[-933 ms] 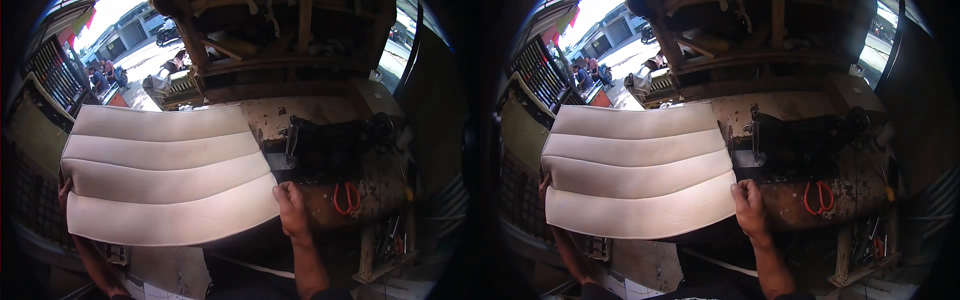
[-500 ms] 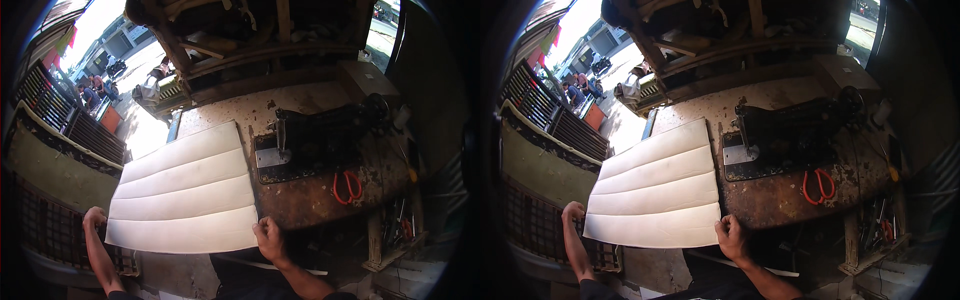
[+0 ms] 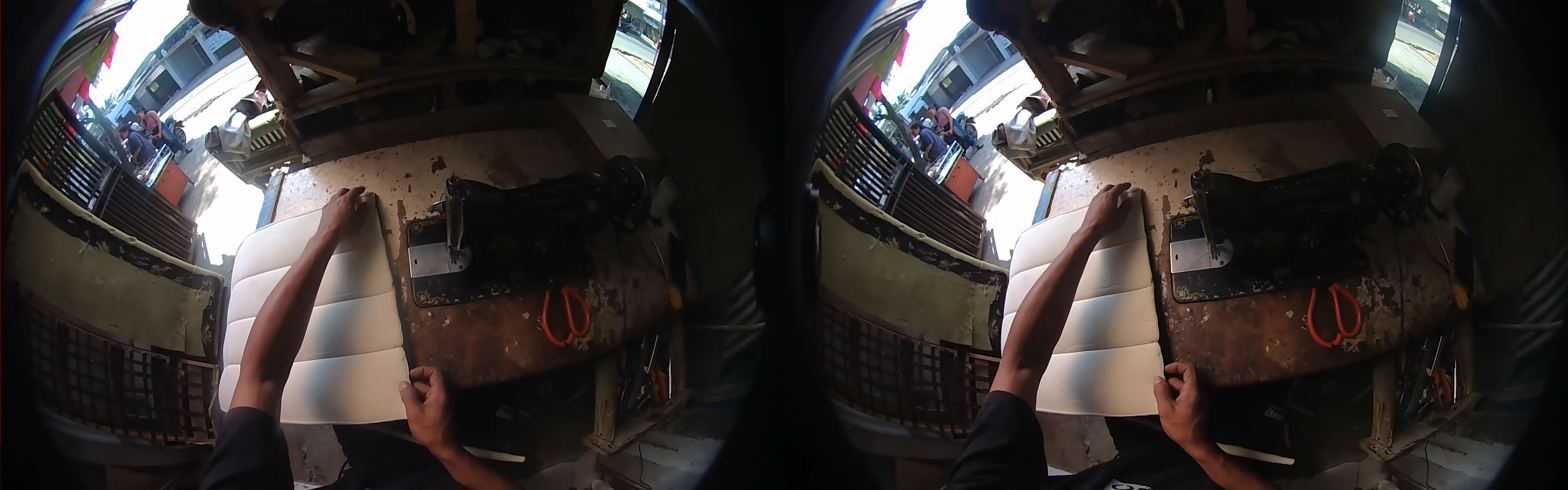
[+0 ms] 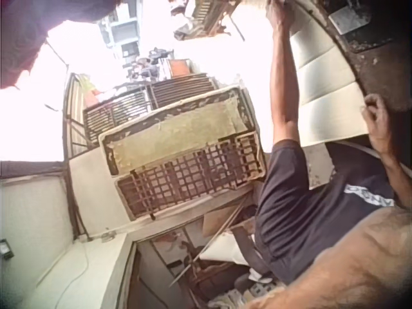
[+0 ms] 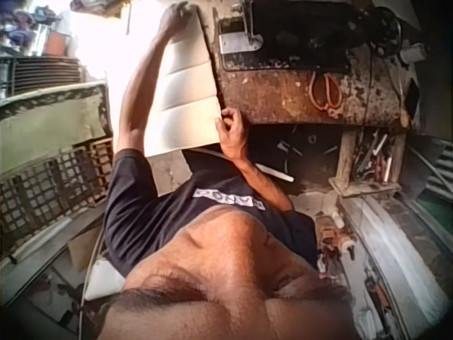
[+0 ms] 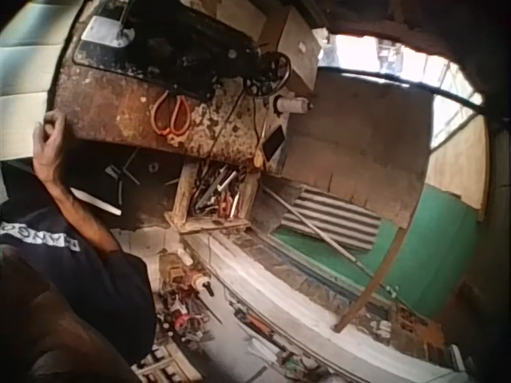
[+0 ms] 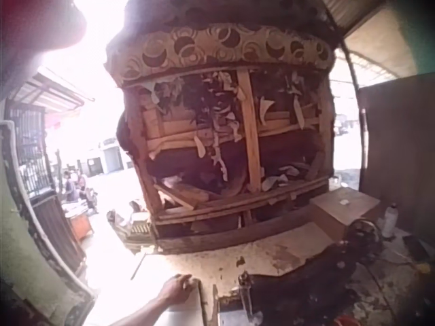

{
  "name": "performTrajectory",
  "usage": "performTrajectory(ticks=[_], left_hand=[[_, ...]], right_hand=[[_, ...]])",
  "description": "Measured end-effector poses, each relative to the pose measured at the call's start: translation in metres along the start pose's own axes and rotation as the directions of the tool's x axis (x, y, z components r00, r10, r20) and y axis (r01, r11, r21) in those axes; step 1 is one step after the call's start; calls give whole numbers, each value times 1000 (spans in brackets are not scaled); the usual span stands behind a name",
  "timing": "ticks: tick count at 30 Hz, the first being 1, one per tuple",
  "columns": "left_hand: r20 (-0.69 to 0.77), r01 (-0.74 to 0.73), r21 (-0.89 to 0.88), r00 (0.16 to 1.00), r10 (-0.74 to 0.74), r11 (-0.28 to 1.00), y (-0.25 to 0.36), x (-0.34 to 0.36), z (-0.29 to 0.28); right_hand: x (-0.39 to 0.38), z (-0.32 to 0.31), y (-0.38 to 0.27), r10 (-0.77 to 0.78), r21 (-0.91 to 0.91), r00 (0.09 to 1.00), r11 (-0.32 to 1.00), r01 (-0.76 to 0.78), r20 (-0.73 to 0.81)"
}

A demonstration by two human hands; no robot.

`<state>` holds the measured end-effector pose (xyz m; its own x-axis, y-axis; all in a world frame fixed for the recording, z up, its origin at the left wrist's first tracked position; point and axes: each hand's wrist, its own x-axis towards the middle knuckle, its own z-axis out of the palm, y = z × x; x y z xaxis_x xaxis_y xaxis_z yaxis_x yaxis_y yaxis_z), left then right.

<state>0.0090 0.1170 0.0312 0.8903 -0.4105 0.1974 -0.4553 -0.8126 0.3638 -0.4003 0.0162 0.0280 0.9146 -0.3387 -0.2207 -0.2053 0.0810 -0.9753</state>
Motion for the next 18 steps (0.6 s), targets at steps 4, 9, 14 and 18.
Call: performTrajectory(ticks=[4,9,14,18], left_hand=[[-98,18,26,995,-15,1000,5,5,28],[-41,147,-38,988,-148,988,3,12,24],[2,257,-72,966,-258,964,-2,25,30],[47,343,-107,939,-340,933,-3,30,29]], right_hand=[[3,-4,-3,0,-26,1000,1000,-1,-28],[1,-4,5,39,72,999,997,-37,-29],[-1,-1,18,64,158,998,986,-61,-16],[5,3,6,-62,76,996,995,67,-67]])
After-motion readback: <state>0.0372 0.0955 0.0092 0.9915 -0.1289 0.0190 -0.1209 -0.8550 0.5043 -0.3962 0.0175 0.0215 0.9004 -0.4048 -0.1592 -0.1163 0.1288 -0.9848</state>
